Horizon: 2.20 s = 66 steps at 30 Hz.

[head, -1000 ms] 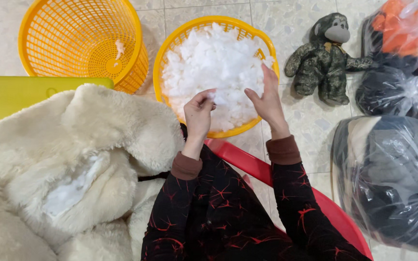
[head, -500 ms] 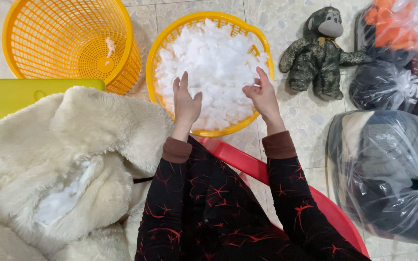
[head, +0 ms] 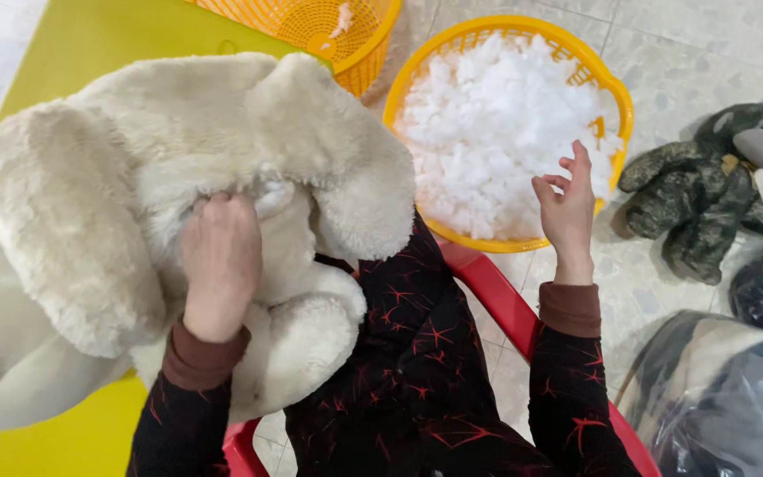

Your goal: The person repeatedly takes handfuls of white stuffing from a yellow basket and inserts them into the torso of a large white teddy bear. The person works by hand, pushing the stuffing into the opening and adjusting the bear's body throughout the clip.

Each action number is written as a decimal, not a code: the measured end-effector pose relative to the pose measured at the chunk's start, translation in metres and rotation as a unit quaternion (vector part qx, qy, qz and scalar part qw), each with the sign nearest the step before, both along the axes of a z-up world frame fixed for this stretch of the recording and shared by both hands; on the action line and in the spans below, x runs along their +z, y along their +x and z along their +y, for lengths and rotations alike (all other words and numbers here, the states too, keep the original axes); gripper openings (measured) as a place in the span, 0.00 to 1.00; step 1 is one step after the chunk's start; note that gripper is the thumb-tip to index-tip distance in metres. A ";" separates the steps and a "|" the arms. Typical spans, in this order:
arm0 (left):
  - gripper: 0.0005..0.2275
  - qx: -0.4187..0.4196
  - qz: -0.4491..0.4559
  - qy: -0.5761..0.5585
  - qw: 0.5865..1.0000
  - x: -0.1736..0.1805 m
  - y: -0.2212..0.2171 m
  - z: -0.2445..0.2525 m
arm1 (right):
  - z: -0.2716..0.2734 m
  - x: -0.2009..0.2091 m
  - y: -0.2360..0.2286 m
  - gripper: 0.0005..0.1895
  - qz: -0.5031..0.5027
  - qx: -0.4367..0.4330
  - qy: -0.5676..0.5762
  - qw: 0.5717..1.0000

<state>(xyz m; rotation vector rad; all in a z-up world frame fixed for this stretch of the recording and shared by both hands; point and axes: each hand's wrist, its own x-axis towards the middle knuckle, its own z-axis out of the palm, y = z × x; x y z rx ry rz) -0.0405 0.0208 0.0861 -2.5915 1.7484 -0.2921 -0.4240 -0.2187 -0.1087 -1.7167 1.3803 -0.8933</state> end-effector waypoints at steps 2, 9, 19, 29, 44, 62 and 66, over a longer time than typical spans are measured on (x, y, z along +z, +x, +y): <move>0.05 -0.041 0.015 0.009 0.999 -0.015 0.019 -0.007 | 0.009 0.016 0.018 0.41 0.001 0.033 -0.010 0.999; 0.17 -0.185 0.095 0.009 0.978 -0.078 0.053 -0.022 | 0.040 0.050 0.042 0.33 0.056 0.097 -0.022 0.993; 0.07 -0.107 0.000 0.005 0.994 -0.055 0.038 -0.009 | 0.039 0.056 0.042 0.33 0.050 0.092 -0.020 0.994; 0.25 -0.060 0.170 -0.267 0.947 0.033 0.002 0.040 | 0.041 0.063 0.045 0.29 0.061 0.101 -0.008 0.993; 0.23 0.033 0.248 -0.452 0.856 0.033 -0.003 0.063 | 0.061 0.082 0.066 0.24 0.014 0.111 -0.055 0.992; 0.20 -0.013 0.501 -0.617 0.607 0.033 -0.008 0.069 | 0.171 0.127 0.329 0.18 -0.045 0.525 -0.204 0.825; 0.16 -0.136 0.689 -0.576 0.419 0.009 -0.022 0.041 | 0.136 0.132 0.288 0.19 -0.092 0.544 -0.146 0.821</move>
